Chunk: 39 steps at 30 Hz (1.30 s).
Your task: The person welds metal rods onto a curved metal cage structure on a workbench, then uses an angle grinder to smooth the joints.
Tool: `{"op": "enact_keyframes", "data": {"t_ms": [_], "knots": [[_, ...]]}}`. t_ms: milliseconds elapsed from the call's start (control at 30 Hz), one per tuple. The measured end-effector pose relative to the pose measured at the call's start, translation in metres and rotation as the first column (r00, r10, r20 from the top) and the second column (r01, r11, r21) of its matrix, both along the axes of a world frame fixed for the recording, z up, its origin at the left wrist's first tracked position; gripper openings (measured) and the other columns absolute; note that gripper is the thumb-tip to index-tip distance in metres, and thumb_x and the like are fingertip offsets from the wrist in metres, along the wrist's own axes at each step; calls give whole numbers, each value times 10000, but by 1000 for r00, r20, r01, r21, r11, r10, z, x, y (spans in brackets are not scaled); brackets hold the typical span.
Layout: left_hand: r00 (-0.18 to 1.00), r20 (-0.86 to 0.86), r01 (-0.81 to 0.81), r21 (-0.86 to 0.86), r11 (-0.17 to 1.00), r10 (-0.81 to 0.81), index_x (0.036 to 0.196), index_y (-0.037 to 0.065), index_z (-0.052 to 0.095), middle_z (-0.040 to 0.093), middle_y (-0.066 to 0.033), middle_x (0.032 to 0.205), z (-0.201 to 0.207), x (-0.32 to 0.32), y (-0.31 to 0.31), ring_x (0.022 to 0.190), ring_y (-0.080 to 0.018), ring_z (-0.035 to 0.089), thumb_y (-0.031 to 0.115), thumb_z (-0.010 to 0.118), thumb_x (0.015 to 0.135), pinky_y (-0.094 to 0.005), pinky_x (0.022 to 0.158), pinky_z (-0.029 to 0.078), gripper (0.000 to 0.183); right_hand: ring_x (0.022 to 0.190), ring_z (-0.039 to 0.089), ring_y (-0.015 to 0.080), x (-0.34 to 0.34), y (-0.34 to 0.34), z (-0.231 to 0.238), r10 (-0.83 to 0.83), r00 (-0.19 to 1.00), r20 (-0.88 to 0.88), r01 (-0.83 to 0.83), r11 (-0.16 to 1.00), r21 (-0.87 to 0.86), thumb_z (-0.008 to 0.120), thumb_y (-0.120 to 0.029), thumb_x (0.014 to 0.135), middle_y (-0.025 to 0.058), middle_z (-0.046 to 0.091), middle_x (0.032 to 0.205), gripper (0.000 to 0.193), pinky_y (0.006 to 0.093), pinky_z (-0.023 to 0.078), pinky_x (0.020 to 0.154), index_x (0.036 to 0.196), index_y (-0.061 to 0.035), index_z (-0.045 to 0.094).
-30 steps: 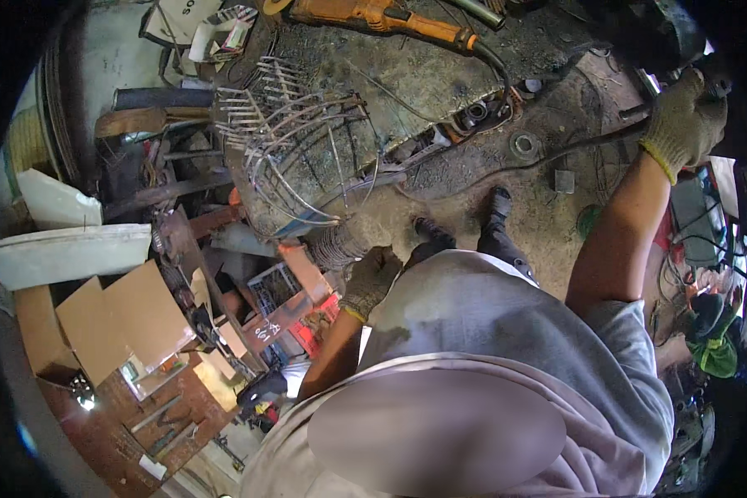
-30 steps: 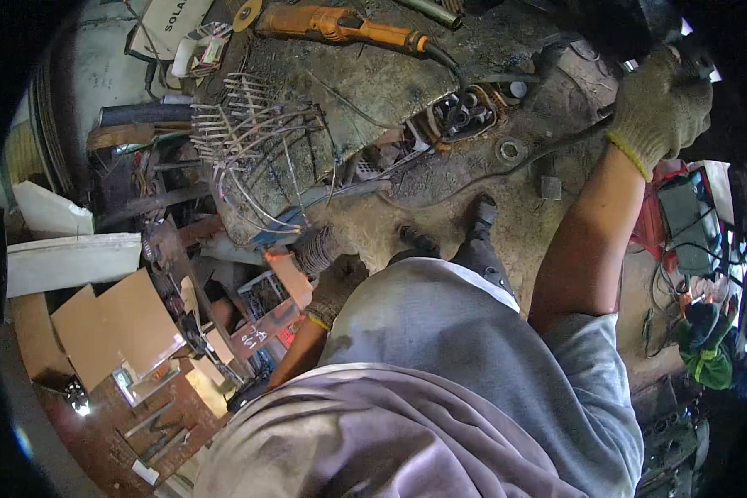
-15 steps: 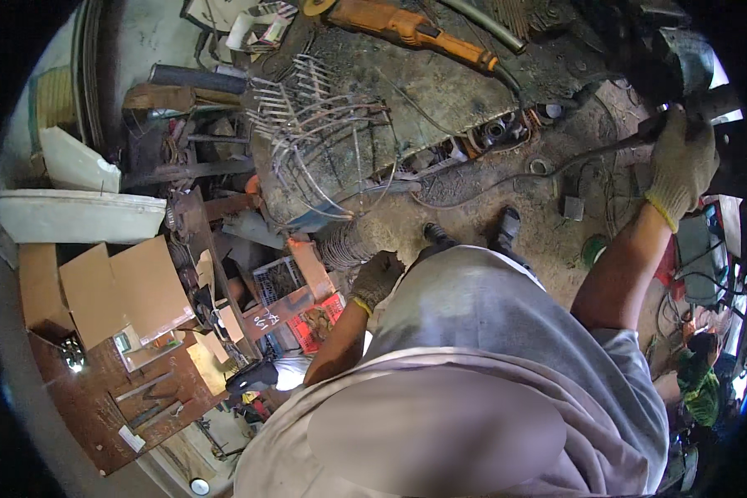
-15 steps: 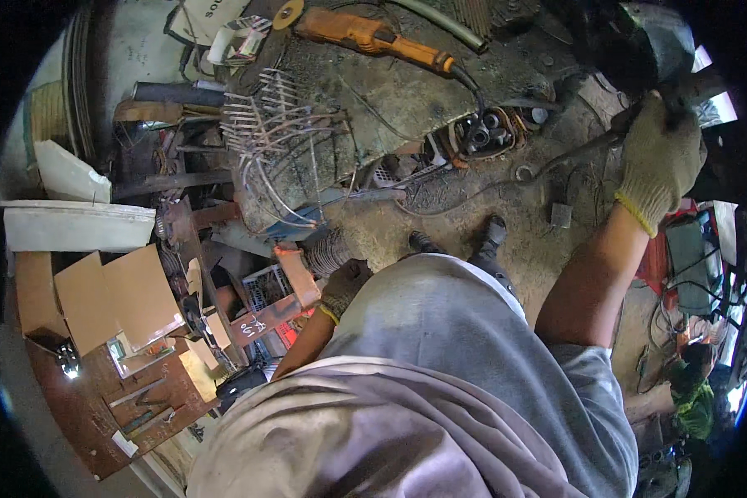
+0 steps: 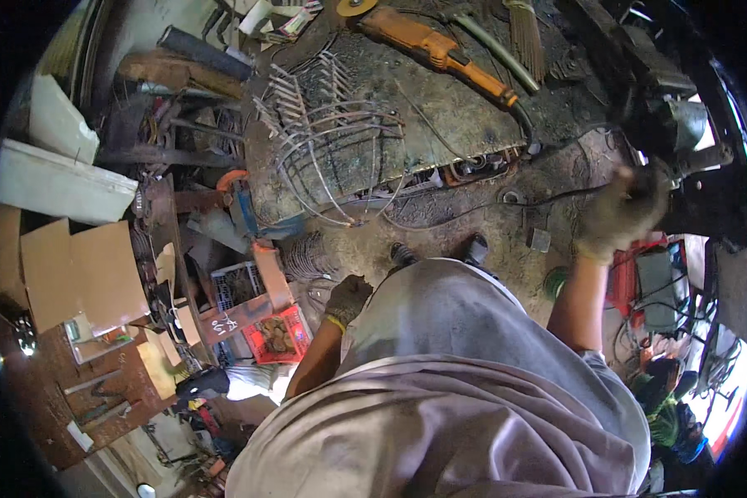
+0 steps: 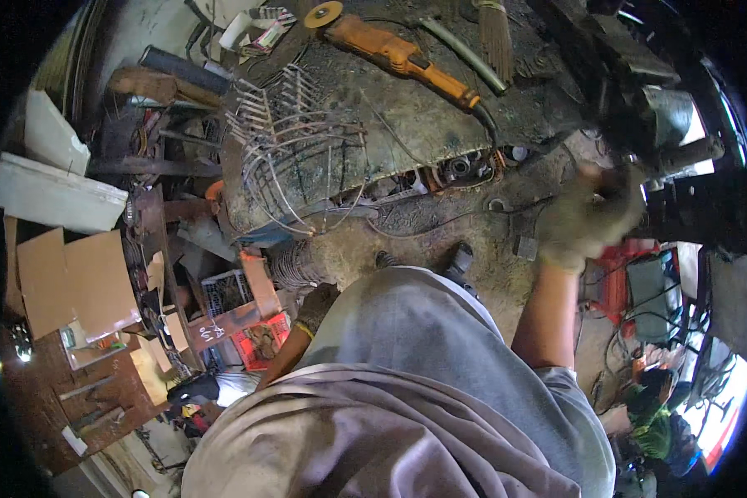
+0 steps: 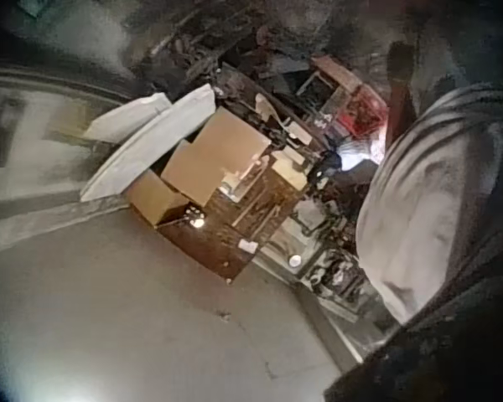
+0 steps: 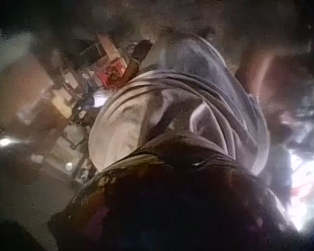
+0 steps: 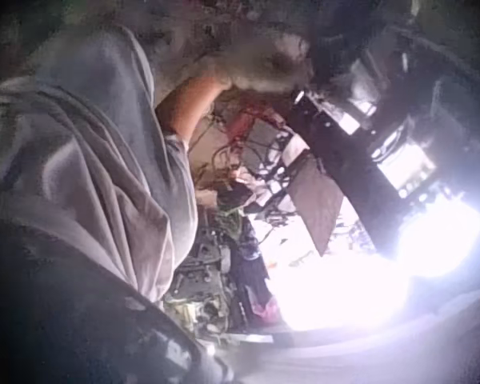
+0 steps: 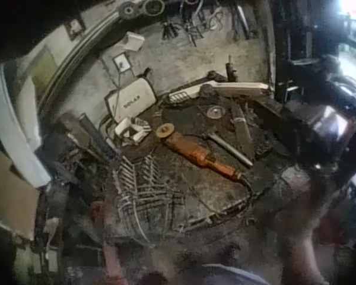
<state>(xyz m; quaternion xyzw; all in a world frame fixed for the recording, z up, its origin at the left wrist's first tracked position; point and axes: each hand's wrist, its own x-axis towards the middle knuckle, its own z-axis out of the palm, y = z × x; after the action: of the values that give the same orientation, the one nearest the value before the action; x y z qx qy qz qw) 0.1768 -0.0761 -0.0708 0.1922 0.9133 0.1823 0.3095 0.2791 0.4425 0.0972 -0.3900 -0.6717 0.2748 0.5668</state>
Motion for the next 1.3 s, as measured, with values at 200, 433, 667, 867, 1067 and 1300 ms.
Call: {"op": "enact_keyframes", "data": {"t_ms": [200,433,667,867,1067,1300], "knots": [[999,29,-42,-102,994,46,1061,-9,652,729,-178,920,-39,38,-55,871,-281,711,352,713,874,-399,764,548,411,1004,682,374,-161,-29,31,422,658,624,-556,831,23,725,-338,869,215,695,1065,578,451,542,865,1341,-47,565],[714,389,-697,316,644,583,1087,36,675,707,-133,990,-53,125,-85,825,-216,685,246,675,893,-342,699,538,286,1208,612,386,-228,11,9,308,-32,951,-564,780,-271,653,-436,900,228,643,1286,587,483,487,1010,1359,-78,575],[941,-19,-338,-135,931,339,980,96,685,674,-164,1009,-57,175,-112,980,-363,644,221,596,902,-472,778,529,173,846,683,195,-254,33,13,920,-120,374,-384,304,-872,653,-333,928,98,715,1002,417,335,562,791,1227,-43,648],[574,-677,-421,238,875,460,1043,24,677,705,-157,976,52,-4,-33,919,-344,672,202,617,952,-437,816,544,209,658,632,139,-241,18,22,969,242,-53,-391,47,-919,700,-199,907,86,686,868,309,268,548,620,1136,-1,640],[498,-730,-263,388,884,468,1309,-21,567,646,-213,1208,125,-178,-20,1068,-390,622,312,659,954,-465,915,496,496,542,565,118,-210,-62,54,892,453,-11,-534,261,-804,700,-178,885,48,648,784,328,240,477,522,1146,7,626],[617,-787,246,188,951,-4,1285,39,572,625,-251,1179,50,-223,-90,1097,-439,600,339,698,896,-495,905,505,507,545,510,48,-127,-200,124,670,702,242,-369,632,-681,663,-206,878,-36,584,736,271,205,386,463,1089,-42,617]]}}
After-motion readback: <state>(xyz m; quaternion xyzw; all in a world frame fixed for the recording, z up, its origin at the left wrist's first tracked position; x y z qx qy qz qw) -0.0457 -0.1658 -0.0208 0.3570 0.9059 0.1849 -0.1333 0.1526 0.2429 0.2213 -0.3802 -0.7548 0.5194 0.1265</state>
